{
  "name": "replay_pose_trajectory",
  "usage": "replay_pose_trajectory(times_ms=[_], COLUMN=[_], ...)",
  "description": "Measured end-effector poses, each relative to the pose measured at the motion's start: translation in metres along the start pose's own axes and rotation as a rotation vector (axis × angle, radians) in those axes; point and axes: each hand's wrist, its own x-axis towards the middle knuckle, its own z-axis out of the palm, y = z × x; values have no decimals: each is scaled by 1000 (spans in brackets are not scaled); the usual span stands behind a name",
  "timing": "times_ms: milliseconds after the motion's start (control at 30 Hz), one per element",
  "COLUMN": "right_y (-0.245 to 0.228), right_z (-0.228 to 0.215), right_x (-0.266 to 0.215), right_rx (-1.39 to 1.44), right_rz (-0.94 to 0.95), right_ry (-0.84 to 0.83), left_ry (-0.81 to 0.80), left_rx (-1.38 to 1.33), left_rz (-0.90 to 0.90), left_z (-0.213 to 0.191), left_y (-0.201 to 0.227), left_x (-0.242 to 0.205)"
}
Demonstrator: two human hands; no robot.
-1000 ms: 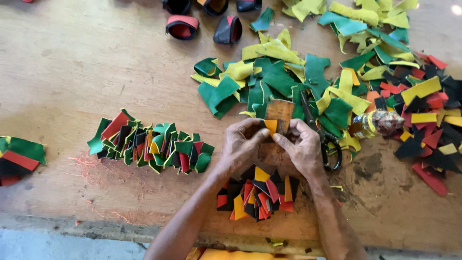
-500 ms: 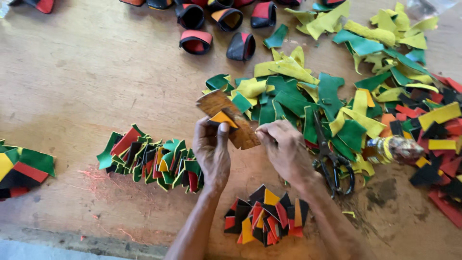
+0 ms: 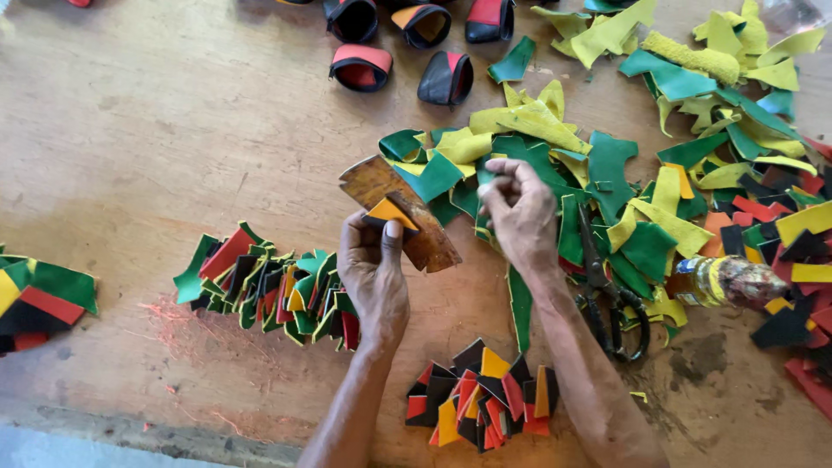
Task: The person uses shears to cut small, colorful fabric pieces on a wooden workbench. They repeatedly pick up pieces, align them against a wooden template, trim edges, and place the finished pieces into a growing stack.
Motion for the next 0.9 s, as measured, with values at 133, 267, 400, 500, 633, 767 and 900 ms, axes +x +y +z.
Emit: replay_pose_trajectory(times_ms=[133, 267, 400, 500, 633, 767, 900], right_y=[5, -1, 15, 27, 42, 54, 53], right_z=[12, 27, -33, -81, -101, -104, -93], right_x=[12, 23, 4, -13, -53, -74, -82], right_rx=[-399, -229, 384, 587, 639, 748, 724], right_rz=[-331, -265, 63, 84, 106, 31, -29], right_ry=[71, -5, -93, -75, -26, 28, 45], left_ry=[-42, -57, -110, -179, -306, -387, -470], left_rx=[-9, -18, -75, 9, 66, 118, 143], left_rz=[-7, -9, -56, -143, -183, -255, -310], left_z=[3, 3, 2, 12, 17, 25, 30], left_y=[-6, -4, -12, -18, -31, -42, -47], left_x=[-4, -3, -2, -10, -14, -13, -7])
